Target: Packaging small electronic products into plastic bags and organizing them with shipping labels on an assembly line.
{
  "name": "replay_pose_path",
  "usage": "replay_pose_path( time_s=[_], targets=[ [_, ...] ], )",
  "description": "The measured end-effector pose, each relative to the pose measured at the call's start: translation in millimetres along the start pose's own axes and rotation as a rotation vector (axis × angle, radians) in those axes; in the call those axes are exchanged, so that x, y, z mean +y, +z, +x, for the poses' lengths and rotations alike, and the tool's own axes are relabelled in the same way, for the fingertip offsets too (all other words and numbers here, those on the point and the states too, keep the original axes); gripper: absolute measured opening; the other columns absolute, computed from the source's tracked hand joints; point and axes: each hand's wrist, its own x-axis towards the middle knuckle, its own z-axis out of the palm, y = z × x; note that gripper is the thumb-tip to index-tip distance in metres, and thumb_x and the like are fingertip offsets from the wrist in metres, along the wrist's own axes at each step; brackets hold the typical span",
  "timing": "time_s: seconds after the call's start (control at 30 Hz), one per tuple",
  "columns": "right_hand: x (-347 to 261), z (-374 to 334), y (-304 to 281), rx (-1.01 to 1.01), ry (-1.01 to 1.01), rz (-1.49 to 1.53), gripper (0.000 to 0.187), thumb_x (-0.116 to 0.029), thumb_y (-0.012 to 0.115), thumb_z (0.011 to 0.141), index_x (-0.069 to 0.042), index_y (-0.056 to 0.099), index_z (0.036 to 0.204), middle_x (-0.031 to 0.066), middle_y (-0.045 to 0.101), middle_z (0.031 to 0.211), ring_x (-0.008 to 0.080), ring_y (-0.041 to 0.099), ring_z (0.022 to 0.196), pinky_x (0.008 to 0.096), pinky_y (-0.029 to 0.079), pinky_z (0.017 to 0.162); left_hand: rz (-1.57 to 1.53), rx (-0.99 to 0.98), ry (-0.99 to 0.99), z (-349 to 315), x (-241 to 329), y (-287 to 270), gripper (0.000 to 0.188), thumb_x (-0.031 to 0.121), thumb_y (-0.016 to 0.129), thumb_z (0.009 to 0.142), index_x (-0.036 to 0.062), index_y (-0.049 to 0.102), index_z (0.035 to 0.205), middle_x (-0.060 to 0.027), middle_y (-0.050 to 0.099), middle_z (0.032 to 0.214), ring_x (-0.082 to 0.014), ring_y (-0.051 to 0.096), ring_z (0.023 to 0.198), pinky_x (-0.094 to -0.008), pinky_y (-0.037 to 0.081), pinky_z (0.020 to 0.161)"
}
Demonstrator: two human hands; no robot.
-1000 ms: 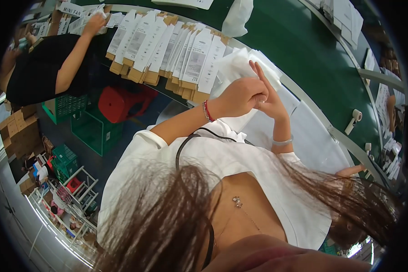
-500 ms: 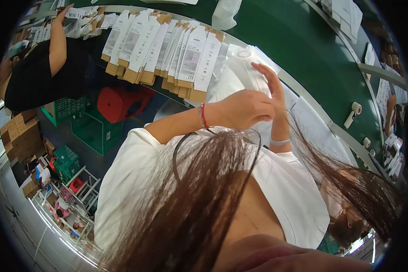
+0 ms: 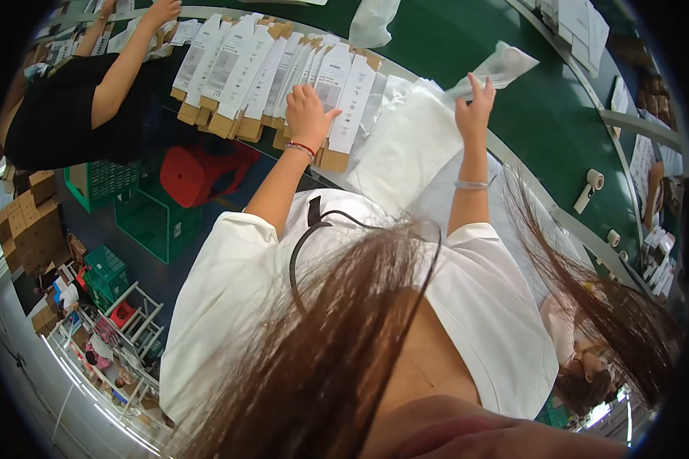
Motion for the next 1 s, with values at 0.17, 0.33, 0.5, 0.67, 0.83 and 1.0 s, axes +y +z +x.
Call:
replay_pose_path(
  time_s=[0.17,0.33,0.5,0.67,0.83,1.0],
  targets=[
    [-70,-40,33,-0.457,0.455,0.967,0.06,-0.009,0.063,0.081,-0.012,0.044,0.138,0.0192,0.036,0.144,0.0383,0.038,0.13,0.0393,0.039,0.102,-0.097,-0.057,-0.024,3,-13,1,0.048,0.033,0.078,0.072,0.0002,0.054,0.096,-0.0151,0.052,0.097,-0.0277,0.051,0.09,-0.0332,0.046,0.083],
    [-161,-66,20,-0.633,0.771,1.185,0.079,-0.023,0.069,0.08,-0.014,0.027,0.147,0.0165,0.028,0.149,0.0366,0.03,0.135,0.0416,0.039,0.101,-0.442,-0.183,0.12,-1,-21,-26,0.052,0.036,0.078,0.072,0.0022,0.055,0.104,-0.0164,0.053,0.112,-0.0293,0.052,0.104,-0.0338,0.046,0.086],
    [-209,-73,-8,-0.569,0.628,1.473,0.096,-0.026,0.076,0.072,-0.017,0.02,0.15,0.0143,0.021,0.152,0.0368,0.025,0.136,0.0457,0.035,0.104,-1.2,-0.262,0.515,-35,-13,-91,0.053,0.046,0.067,0.082,0.0053,0.056,0.113,-0.0153,0.052,0.129,-0.0285,0.051,0.115,-0.0336,0.046,0.088],
    [-244,-84,-27,-0.583,0.105,1.133,0.113,-0.02,0.084,0.056,-0.019,0.02,0.15,0.0135,0.02,0.152,0.0377,0.029,0.132,0.0483,0.029,0.106,-1.93,-0.656,0.084,-37,-28,-159,0.05,0.053,0.049,0.093,0.0073,0.061,0.11,-0.0109,0.056,0.123,-0.0209,0.056,0.105,-0.0285,0.048,0.082],
    [-279,-84,-32,-0.433,-0.182,0.495,0.118,-0.025,0.09,0.047,-0.019,0.027,0.146,0.014,0.021,0.152,0.0373,0.02,0.138,0.0523,0.018,0.111,-1.431,-0.516,0.161,-26,-63,-185,0.055,0.053,0.037,0.098,0.006,0.06,0.115,-0.0088,0.062,0.108,-0.0151,0.06,0.089,-0.0231,0.048,0.075],
    [-296,-78,-46,-0.352,-0.235,0.277,0.116,-0.021,0.089,0.044,-0.019,0.03,0.144,0.0144,0.029,0.147,0.0376,0.027,0.134,0.051,0.021,0.11,-1.485,-0.472,0.124,-19,-85,-182,0.043,0.04,0.046,0.098,0.0049,0.059,0.118,-0.0073,0.066,0.096,-0.0127,0.061,0.082,-0.0198,0.048,0.073]
  ],
)
